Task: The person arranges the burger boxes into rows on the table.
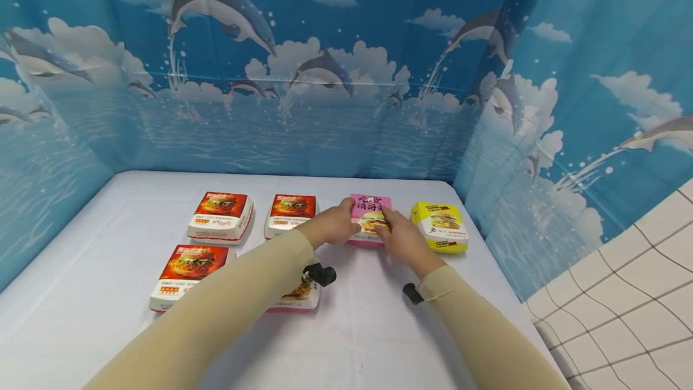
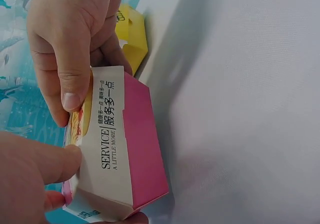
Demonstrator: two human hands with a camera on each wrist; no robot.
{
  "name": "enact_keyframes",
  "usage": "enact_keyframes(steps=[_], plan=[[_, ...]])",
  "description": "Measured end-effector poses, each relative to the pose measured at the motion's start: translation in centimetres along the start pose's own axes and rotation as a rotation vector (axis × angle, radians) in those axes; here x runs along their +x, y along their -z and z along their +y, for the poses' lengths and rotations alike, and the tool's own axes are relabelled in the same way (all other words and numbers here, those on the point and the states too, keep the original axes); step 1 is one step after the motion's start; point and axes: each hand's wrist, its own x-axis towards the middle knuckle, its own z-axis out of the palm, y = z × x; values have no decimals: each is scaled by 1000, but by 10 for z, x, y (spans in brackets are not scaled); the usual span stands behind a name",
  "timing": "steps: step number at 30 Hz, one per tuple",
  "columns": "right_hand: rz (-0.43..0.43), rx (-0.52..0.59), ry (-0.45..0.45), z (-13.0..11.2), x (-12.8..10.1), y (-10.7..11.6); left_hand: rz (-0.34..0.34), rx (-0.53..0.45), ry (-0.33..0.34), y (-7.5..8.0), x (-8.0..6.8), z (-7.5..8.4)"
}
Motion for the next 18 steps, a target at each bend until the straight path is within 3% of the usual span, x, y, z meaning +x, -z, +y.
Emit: enact_keyframes(steps=[18], plan=[[-28,-17,74,-7,9,-8,-1,2,23,1,-1,-14]])
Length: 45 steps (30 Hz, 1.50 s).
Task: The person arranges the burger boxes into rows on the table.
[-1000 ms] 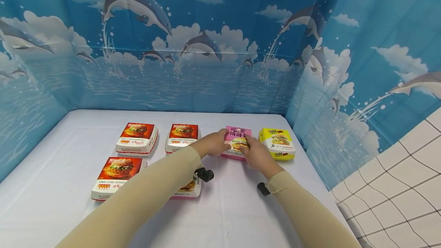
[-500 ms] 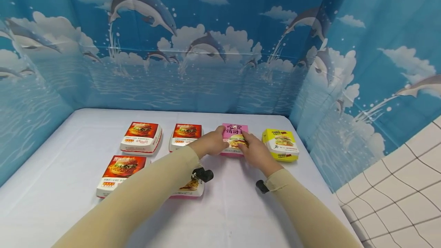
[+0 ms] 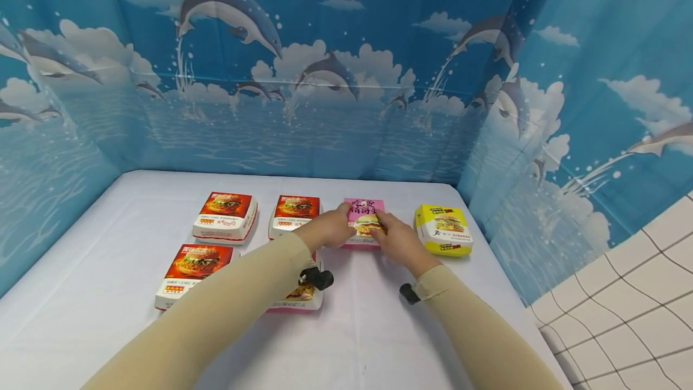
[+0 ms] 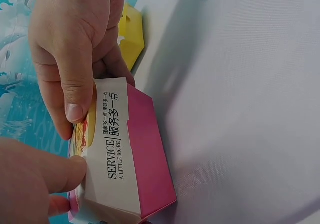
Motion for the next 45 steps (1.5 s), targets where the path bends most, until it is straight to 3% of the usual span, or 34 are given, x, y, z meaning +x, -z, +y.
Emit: enact_keyframes(steps=[36,45], plan=[[-61,44,-57,3,9,-6,16,45,42,-3,-1,-3],[-76,51,-89,2,10,-7,25,80,-3,-2,-4,-3]])
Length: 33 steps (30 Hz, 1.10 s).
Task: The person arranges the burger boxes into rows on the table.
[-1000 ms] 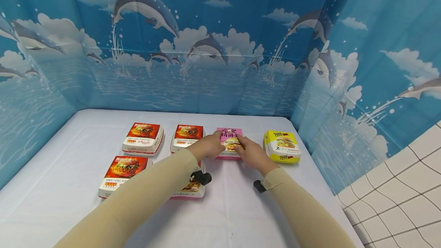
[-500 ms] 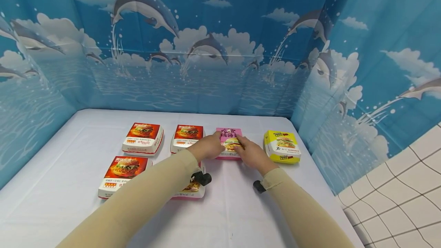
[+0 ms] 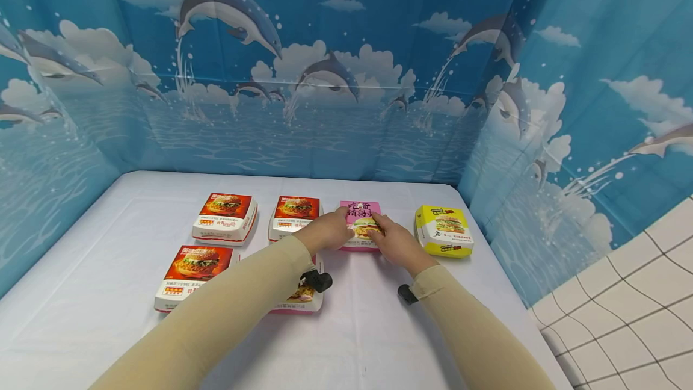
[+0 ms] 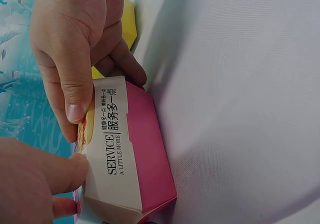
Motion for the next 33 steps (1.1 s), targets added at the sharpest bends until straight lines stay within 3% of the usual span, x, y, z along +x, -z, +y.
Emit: enact_keyframes(steps=[33], plan=[[13,-28,19,-2,0,-1,2,-16,3,2,-3,0]])
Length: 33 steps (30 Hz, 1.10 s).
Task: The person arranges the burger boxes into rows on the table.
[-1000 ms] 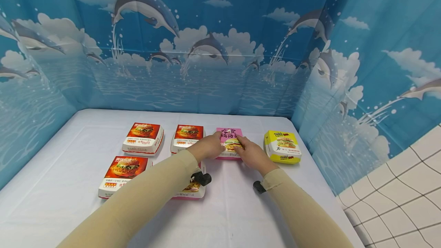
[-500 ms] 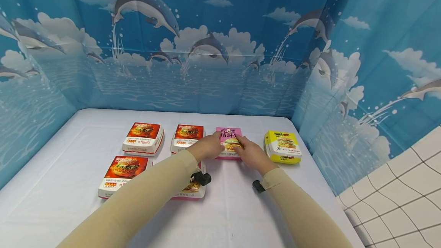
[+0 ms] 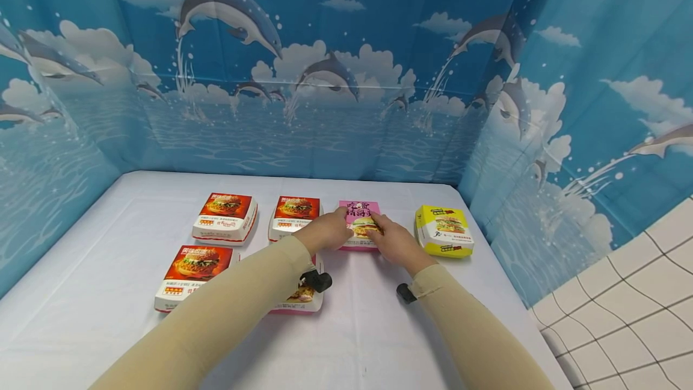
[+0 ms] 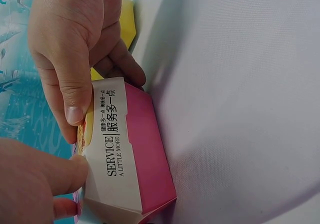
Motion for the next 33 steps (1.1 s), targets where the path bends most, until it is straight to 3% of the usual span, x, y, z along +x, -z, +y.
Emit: enact_keyframes(steps=[33], plan=[[2,8,2,1,1,0,-3,-2,6,-4,6,-3]])
